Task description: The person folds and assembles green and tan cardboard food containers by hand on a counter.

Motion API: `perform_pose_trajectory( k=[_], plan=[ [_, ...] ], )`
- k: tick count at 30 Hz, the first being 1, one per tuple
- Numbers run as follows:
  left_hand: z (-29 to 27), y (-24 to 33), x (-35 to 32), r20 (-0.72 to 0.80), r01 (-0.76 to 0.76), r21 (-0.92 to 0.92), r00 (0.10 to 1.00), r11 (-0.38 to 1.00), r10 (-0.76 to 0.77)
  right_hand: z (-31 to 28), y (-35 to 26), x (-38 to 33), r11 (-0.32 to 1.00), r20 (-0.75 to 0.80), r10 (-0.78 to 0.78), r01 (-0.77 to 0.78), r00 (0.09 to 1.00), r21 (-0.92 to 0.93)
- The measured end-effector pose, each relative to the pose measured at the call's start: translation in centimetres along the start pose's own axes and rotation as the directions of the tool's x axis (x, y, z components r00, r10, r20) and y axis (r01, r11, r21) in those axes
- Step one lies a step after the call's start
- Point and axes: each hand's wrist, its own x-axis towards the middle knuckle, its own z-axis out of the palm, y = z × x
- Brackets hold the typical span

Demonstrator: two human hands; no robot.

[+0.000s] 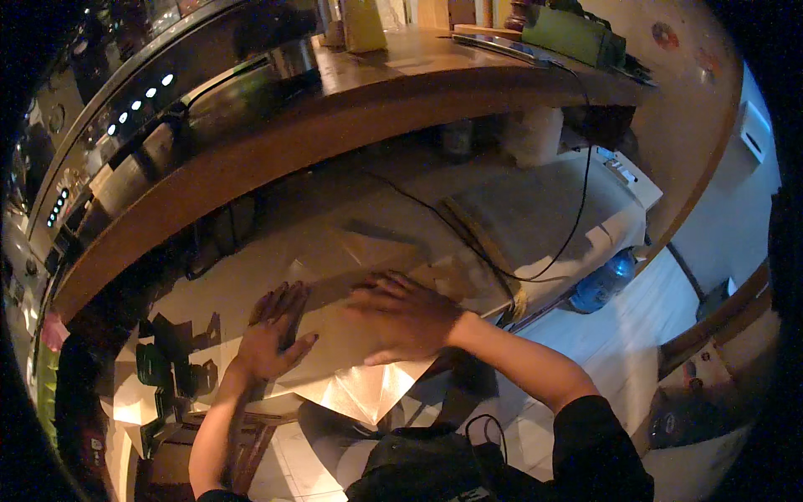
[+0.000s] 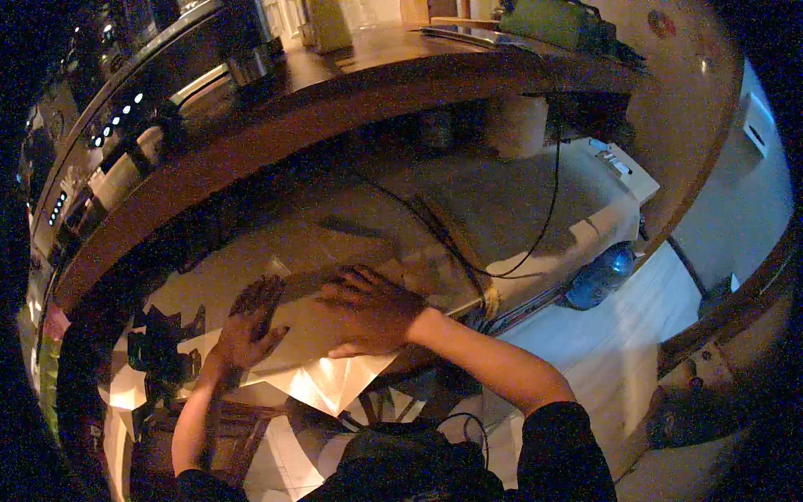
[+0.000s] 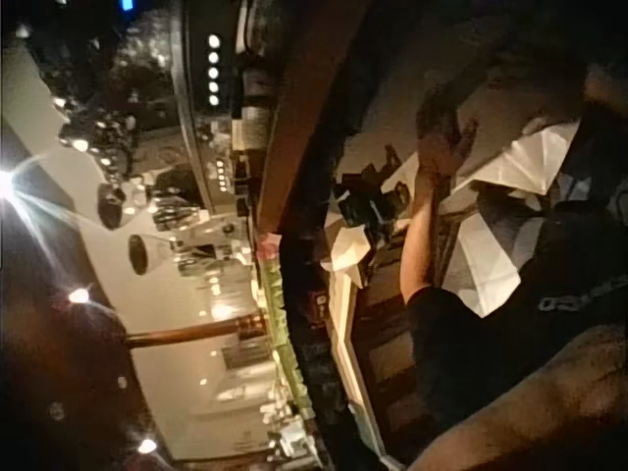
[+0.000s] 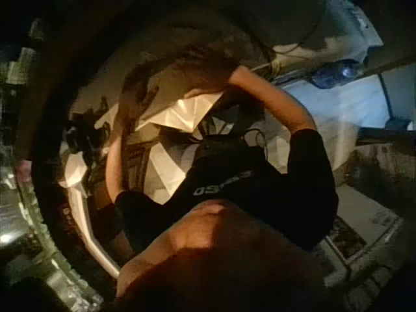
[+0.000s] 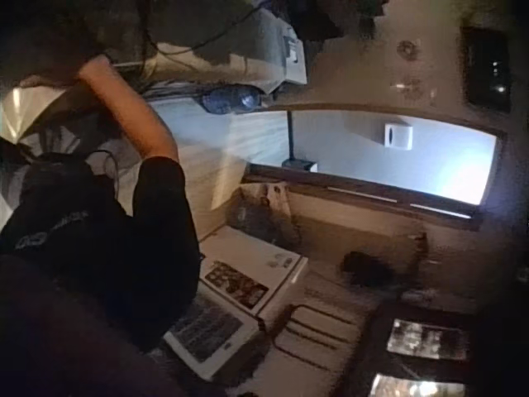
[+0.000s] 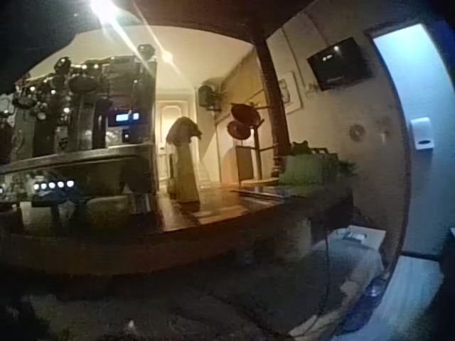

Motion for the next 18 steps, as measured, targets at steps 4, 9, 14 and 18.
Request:
perform_pose_trajectory(
  k=[4,9,14,18],
  plan=[
    [0.4,0.0,0.2,-0.007,0.036,0.068,0.999,0.997,-0.035,0.5,0.8,0.4,0.997,-0.044,0.073,-0.074,0.996,-0.021],
    [0.7,-0.2,-0.2,-0.085,0.016,0.067,0.996,0.998,-0.01,1.1,1.9,0.1,0.99,-0.053,0.125,-0.128,0.991,-0.061],
    [-1.0,0.9,0.8,-0.05,0.068,-0.025,0.996,0.997,-0.07,0.0,2.3,0.2,0.984,0.09,0.173,-0.168,0.981,-0.06],
    [0.2,1.9,4.2,-0.007,-0.011,0.045,1.0,0.999,0.011,-0.2,2.3,0.1,0.972,0.0,0.035,-0.034,0.999,-0.232]
  ],
)
